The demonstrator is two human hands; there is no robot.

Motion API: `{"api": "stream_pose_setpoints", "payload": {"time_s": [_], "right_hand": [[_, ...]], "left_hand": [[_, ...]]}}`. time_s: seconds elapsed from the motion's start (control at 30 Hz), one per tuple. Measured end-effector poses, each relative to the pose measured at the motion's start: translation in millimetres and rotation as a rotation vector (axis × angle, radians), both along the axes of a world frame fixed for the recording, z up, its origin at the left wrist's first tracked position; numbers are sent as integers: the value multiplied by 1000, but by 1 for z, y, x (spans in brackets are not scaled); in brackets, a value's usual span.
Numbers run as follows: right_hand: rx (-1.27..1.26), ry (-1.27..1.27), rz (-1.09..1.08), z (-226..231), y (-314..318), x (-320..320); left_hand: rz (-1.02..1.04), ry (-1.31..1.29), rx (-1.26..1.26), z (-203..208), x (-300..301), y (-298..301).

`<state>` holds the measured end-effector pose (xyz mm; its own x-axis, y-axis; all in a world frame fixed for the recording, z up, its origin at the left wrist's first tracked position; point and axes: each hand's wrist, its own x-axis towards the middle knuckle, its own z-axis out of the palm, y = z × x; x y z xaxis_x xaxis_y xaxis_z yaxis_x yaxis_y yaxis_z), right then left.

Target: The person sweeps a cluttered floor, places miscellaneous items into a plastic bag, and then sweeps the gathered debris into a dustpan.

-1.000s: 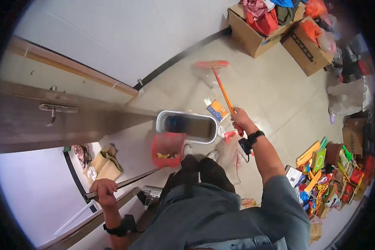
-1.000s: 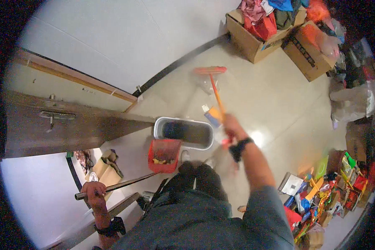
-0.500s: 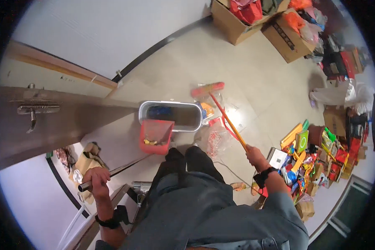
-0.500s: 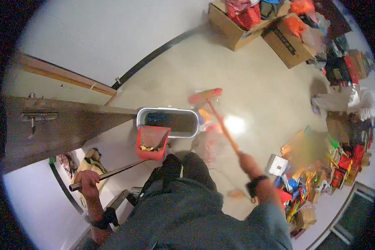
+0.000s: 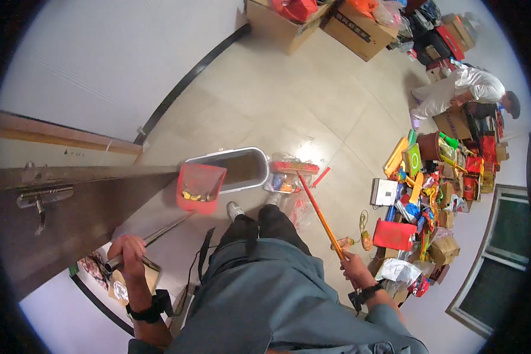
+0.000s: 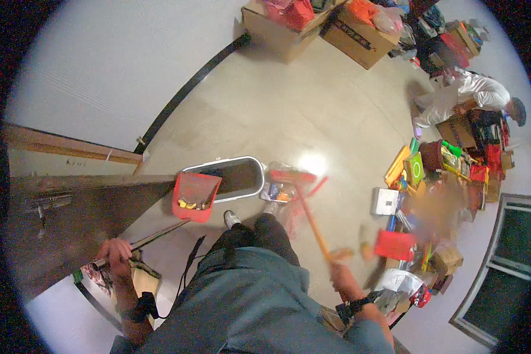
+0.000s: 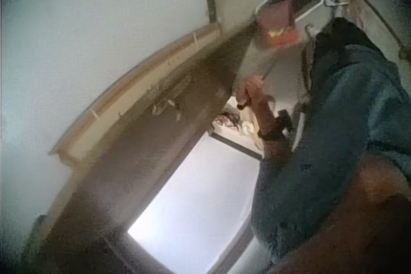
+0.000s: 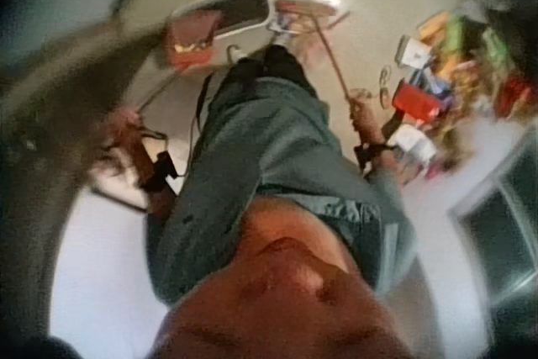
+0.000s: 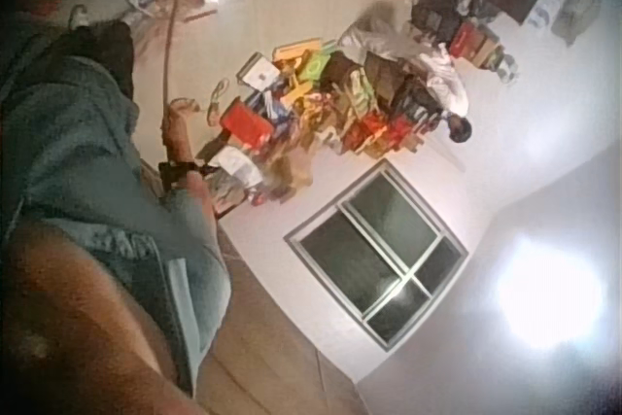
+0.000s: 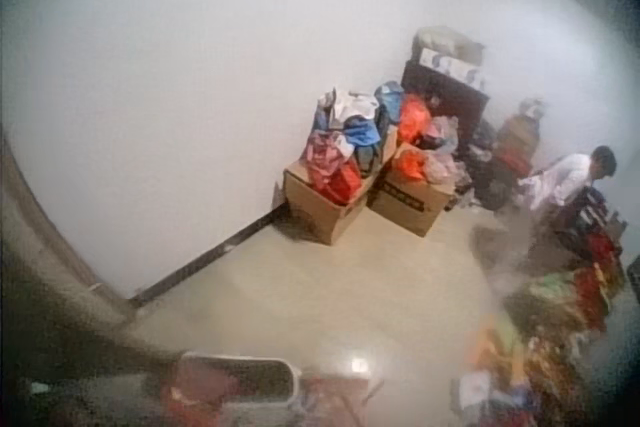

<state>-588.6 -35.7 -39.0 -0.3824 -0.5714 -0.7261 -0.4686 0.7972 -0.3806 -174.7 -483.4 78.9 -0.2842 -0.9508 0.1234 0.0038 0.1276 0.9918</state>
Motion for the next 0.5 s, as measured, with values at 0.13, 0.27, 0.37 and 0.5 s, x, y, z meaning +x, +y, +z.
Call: {"api": "stream_pose_setpoints", "payload": {"time_s": [0.13,0.27,0.37,0.5], "right_hand": [[135,-295,-625,40,-40,2],[4,-119,-643,-21,-83,-48],[-30,-207,-781,-60,-135,-105],[-67,-223,-752,-88,-157,-140]], "left_hand": [[-18,-27,-17,11,-4,-5],[-10,-89,-30,21,-19,-6],[-55,-130,-54,34,-28,-6],[-13,-120,-29,35,-34,-3]]}}
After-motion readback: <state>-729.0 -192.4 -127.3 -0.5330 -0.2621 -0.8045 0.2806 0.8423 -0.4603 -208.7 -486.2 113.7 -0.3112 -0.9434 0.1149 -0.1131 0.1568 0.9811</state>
